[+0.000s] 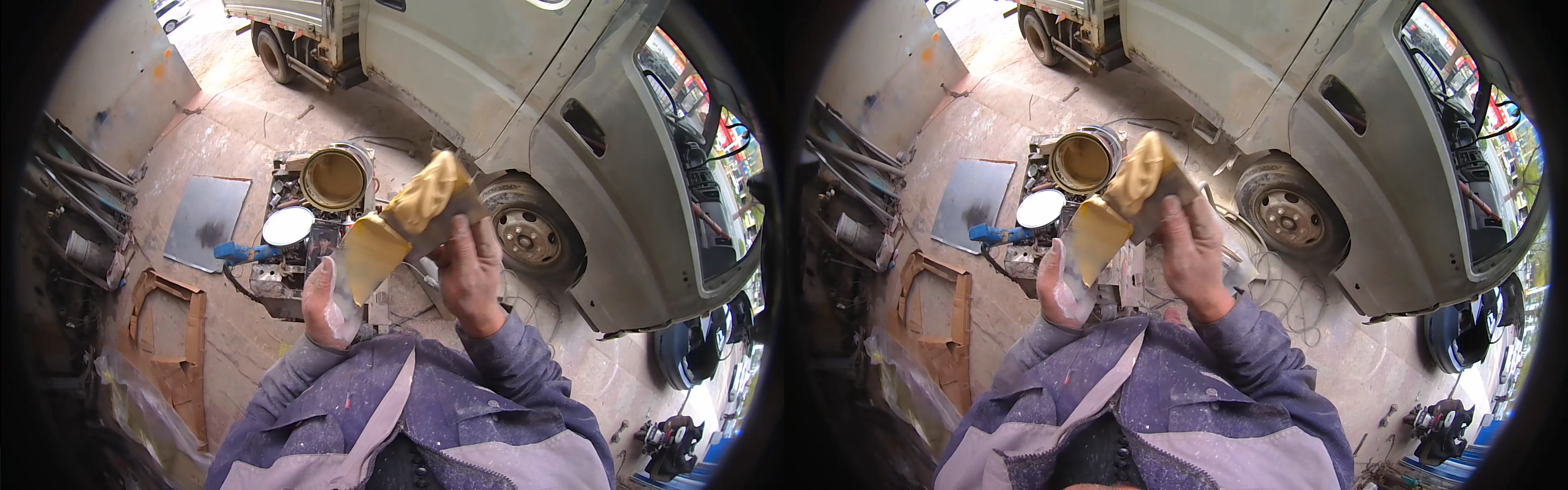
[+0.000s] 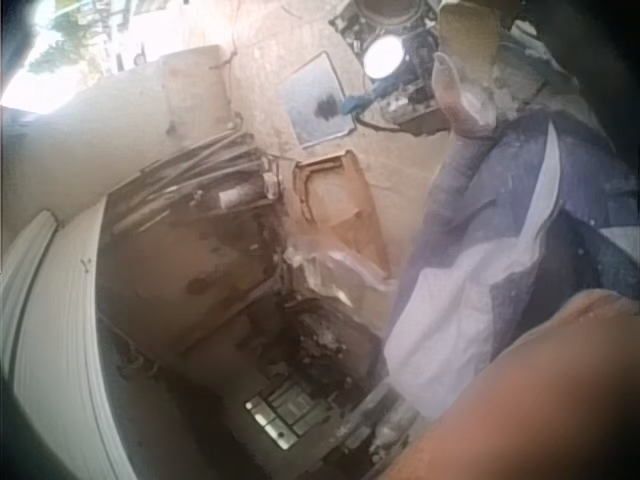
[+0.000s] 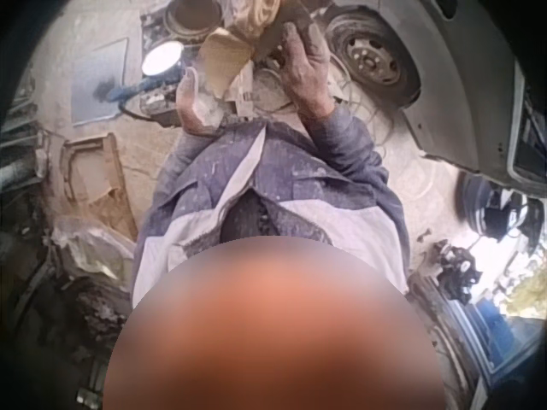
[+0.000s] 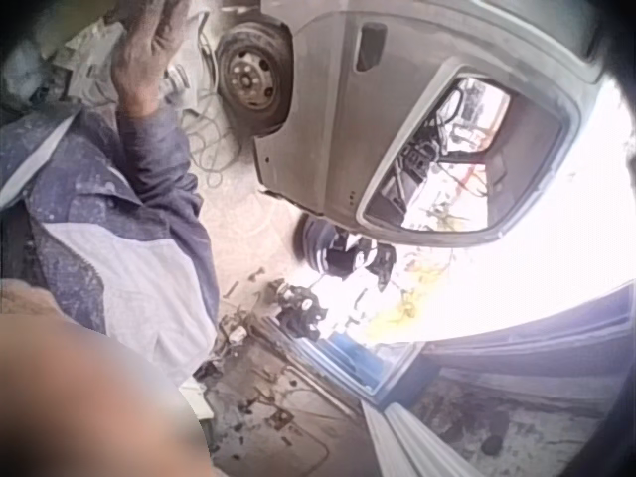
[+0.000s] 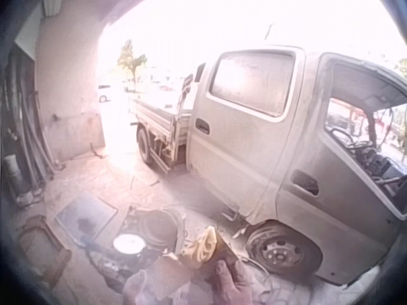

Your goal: The person grinds the upper edge of a truck door frame with an angle grinder, then taps the door panel with a hammer. They mix a yellow paste in a container and apply it to a small metal plate with a putty knife.

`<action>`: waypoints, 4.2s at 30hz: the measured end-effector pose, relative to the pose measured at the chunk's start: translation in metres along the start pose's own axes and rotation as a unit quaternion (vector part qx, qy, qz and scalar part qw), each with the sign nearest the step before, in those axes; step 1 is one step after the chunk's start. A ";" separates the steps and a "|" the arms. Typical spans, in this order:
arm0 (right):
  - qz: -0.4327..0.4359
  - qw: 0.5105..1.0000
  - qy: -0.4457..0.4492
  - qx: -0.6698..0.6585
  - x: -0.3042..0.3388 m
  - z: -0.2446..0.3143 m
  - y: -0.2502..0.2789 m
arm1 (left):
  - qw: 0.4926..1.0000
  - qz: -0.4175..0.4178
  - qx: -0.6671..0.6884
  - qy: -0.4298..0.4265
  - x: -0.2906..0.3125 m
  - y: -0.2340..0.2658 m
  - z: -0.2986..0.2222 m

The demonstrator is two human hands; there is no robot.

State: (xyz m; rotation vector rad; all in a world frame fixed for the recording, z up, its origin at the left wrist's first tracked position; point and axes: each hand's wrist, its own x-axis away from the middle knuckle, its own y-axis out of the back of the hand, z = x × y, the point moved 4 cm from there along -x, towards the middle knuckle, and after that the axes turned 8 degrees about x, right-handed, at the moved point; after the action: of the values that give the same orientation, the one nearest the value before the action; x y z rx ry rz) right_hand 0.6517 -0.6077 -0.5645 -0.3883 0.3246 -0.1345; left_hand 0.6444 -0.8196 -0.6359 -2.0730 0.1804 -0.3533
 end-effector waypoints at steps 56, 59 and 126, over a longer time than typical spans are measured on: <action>0.062 0.997 -0.020 0.038 0.038 -0.043 -0.095 | 0.998 -0.050 0.023 -0.029 0.060 0.076 -0.064; 0.155 0.946 0.043 0.282 0.050 -0.047 -0.104 | 0.994 -0.004 0.095 -0.044 0.074 0.068 -0.063; 0.175 0.982 -0.057 0.040 -0.018 -0.304 -0.579 | 0.883 -0.142 -0.291 -0.341 0.128 0.338 -0.553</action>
State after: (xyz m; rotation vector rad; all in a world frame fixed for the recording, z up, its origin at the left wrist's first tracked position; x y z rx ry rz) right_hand 0.4938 -1.2415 -0.5987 -0.2527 0.2695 0.2176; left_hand 0.5929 -1.4783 -0.6443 -2.6896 -0.5096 0.3203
